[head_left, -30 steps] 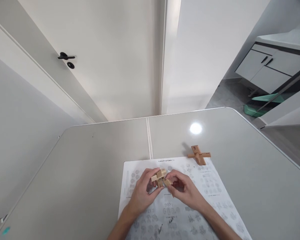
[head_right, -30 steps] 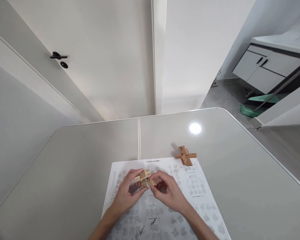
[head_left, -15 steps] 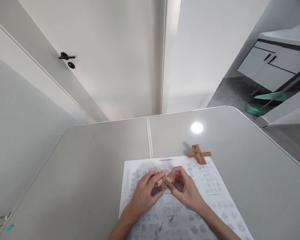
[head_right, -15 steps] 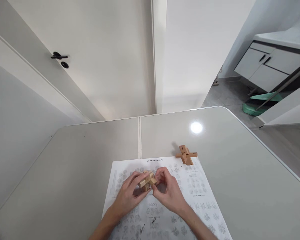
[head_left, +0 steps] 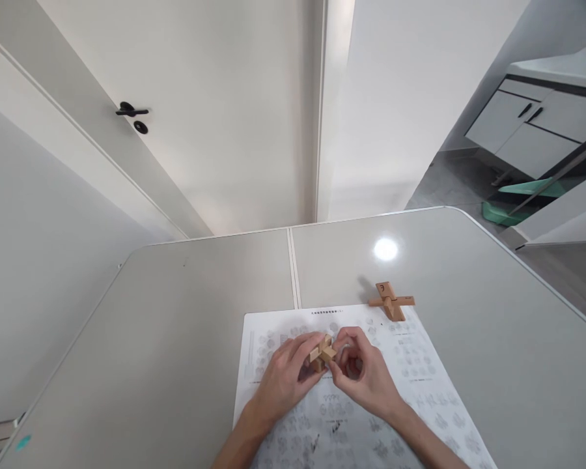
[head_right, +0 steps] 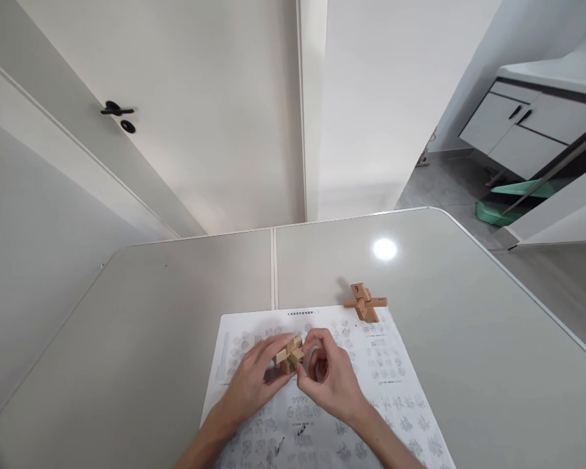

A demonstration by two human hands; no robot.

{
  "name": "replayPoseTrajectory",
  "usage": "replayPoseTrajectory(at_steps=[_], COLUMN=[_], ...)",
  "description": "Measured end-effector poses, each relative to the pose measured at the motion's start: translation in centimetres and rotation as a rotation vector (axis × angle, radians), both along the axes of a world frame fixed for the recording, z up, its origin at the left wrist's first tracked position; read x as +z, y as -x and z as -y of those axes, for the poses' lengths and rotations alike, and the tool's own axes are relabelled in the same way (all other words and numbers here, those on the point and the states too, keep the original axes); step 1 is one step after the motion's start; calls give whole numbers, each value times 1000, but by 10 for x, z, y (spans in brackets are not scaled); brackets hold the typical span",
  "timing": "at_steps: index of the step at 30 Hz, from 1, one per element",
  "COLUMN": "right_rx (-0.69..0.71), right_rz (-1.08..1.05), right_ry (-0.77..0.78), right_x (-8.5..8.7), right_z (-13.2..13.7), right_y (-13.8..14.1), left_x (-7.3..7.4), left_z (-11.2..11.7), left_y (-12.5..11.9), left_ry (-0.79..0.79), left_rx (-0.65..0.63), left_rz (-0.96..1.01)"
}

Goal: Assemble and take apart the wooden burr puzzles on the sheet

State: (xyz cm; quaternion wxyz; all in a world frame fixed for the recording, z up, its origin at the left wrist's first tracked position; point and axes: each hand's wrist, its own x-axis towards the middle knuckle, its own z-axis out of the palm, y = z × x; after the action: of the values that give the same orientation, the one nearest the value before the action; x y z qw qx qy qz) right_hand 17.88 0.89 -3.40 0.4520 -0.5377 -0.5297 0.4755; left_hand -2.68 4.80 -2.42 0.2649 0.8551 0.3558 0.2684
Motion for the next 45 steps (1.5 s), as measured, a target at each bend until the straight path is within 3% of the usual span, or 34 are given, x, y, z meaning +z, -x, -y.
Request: replayPoseTrajectory(at_steps=[9,19,24,29,35,45], right_rx=[7,71,119,78,140,276], right_rz=[20,151,83,10,142,-14], right_ry=[-43,-137,-162,-134,-149,-45], right_x=[-5,-14,-13,-9,-3,16], right_z=[4,8,8,5,-1,-5], right_y=[2,5,2,1,-2,-7], left_x=[-5,3,4,10,17,24], left_z=[1,2,1,1,3,4], left_y=[2,-4,-4,-3,-6,-3], left_ry=[4,-12,120,393,610,540], left_rx=[23,60,97,149,68,-75], left_rz=[16,43,130,295,414,359])
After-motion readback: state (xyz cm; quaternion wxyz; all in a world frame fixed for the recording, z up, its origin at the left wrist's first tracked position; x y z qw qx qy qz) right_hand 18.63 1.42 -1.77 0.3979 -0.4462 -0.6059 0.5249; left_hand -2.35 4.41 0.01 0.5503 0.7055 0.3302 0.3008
